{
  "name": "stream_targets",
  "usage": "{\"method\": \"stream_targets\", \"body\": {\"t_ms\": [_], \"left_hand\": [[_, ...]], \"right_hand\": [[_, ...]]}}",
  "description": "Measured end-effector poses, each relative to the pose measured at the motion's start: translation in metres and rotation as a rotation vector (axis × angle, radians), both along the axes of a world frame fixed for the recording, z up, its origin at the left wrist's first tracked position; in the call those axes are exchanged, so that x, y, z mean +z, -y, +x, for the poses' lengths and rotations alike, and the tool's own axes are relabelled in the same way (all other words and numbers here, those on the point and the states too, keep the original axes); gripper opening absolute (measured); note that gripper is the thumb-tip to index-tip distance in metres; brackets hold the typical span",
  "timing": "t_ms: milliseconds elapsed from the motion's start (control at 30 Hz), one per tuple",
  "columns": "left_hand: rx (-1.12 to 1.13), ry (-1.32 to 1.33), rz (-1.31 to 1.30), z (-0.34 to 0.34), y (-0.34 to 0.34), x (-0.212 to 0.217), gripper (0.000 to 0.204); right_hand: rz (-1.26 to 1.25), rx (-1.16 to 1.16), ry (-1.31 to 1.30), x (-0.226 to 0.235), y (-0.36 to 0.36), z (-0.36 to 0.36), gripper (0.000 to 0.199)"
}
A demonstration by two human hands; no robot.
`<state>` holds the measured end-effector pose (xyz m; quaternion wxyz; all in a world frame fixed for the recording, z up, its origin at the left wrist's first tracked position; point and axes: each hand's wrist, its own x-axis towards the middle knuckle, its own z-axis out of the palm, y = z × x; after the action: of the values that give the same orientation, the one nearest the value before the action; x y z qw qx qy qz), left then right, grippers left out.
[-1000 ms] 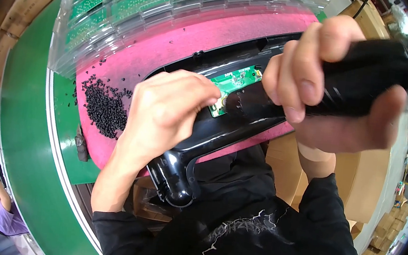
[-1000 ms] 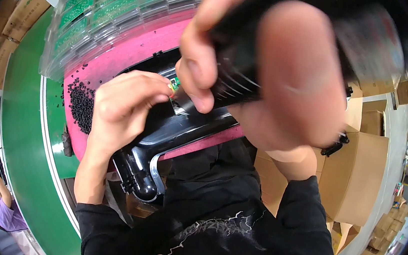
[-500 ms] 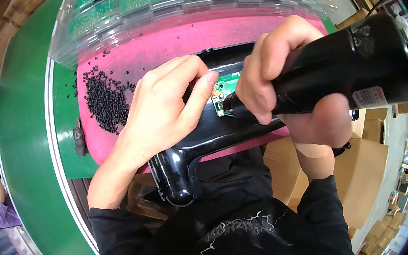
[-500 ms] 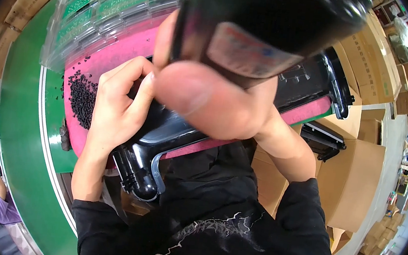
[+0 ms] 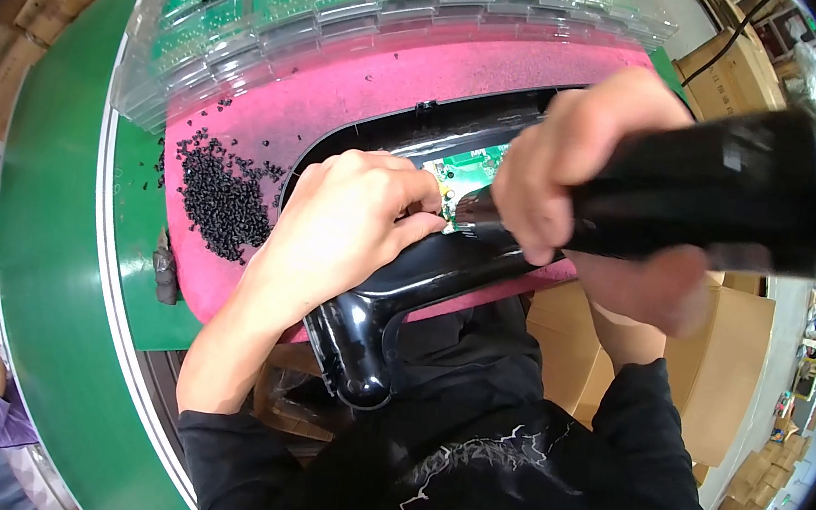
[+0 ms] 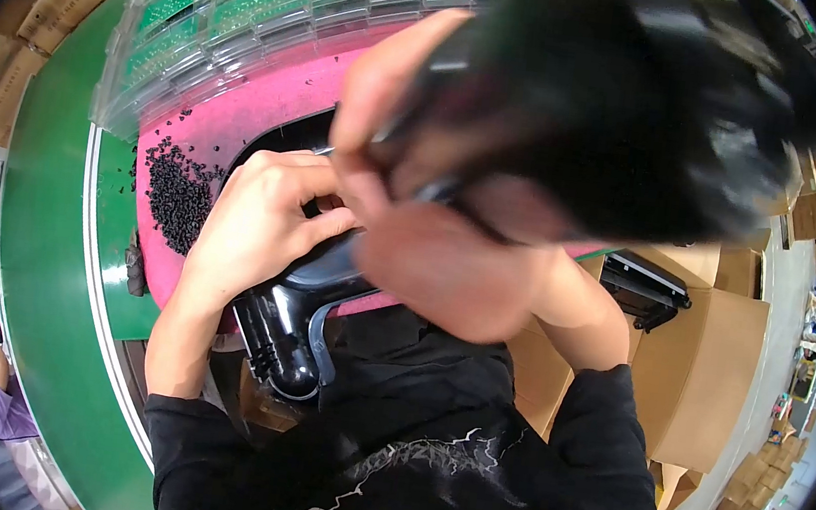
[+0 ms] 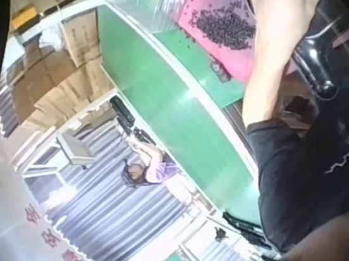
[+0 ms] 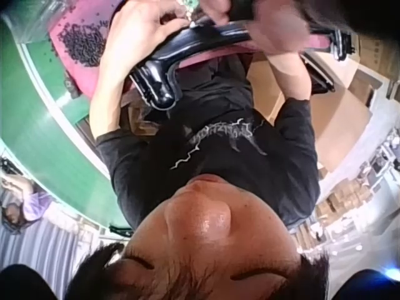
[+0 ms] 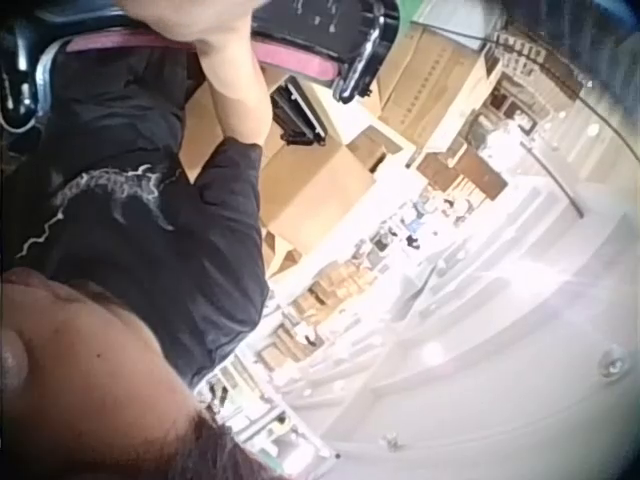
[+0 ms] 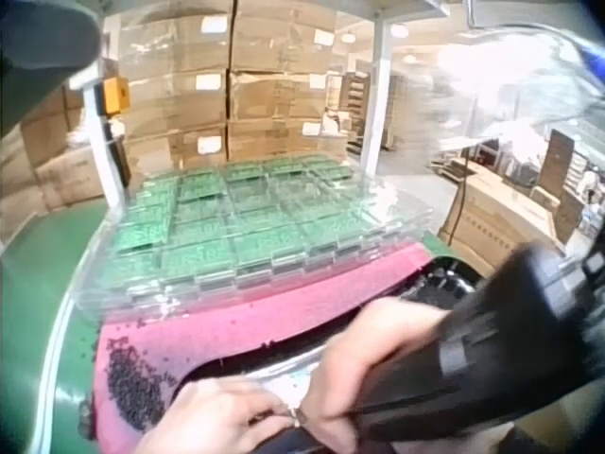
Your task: The recorder is assembling electronic circuit boards into black plastic housings using an electric screwdriver and placing the finished parts into a cardboard box.
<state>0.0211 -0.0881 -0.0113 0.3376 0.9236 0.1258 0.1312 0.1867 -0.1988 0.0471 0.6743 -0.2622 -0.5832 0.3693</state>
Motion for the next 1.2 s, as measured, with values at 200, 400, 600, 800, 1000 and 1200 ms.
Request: {"method": "stream_targets", "body": {"t_ms": [200, 400, 600, 800, 1000, 1200], "left_hand": [[-0.078, 0.268, -0.05, 0.007, 0.0, 0.005, 0.012], [-0.143, 0.21, -0.227, 0.012, -0.001, 0.015, 0.025], [-0.052, 0.126, -0.059, 0.009, 0.001, 0.006, 0.038], [-0.09, 0.096, -0.042, 0.011, 0.004, 0.005, 0.035], [-0.086, 0.057, -0.018, 0.012, 0.004, 0.006, 0.033], [-0.059, 0.001, -0.031, 0.014, 0.002, 0.011, 0.032]], "right_hand": [[0.108, 0.041, 0.047, 0.012, 0.007, 0.031, 0.065], [0.117, 0.065, 0.132, 0.02, 0.014, 0.054, 0.065], [0.069, -0.136, 0.126, 0.007, 0.028, 0.062, 0.063], [-0.068, -0.284, 0.021, -0.005, 0.035, 0.065, 0.057], [-0.135, -0.381, 0.176, -0.009, 0.024, 0.06, 0.059], [-0.264, -0.239, -0.11, -0.004, 0.023, 0.064, 0.025]]}}
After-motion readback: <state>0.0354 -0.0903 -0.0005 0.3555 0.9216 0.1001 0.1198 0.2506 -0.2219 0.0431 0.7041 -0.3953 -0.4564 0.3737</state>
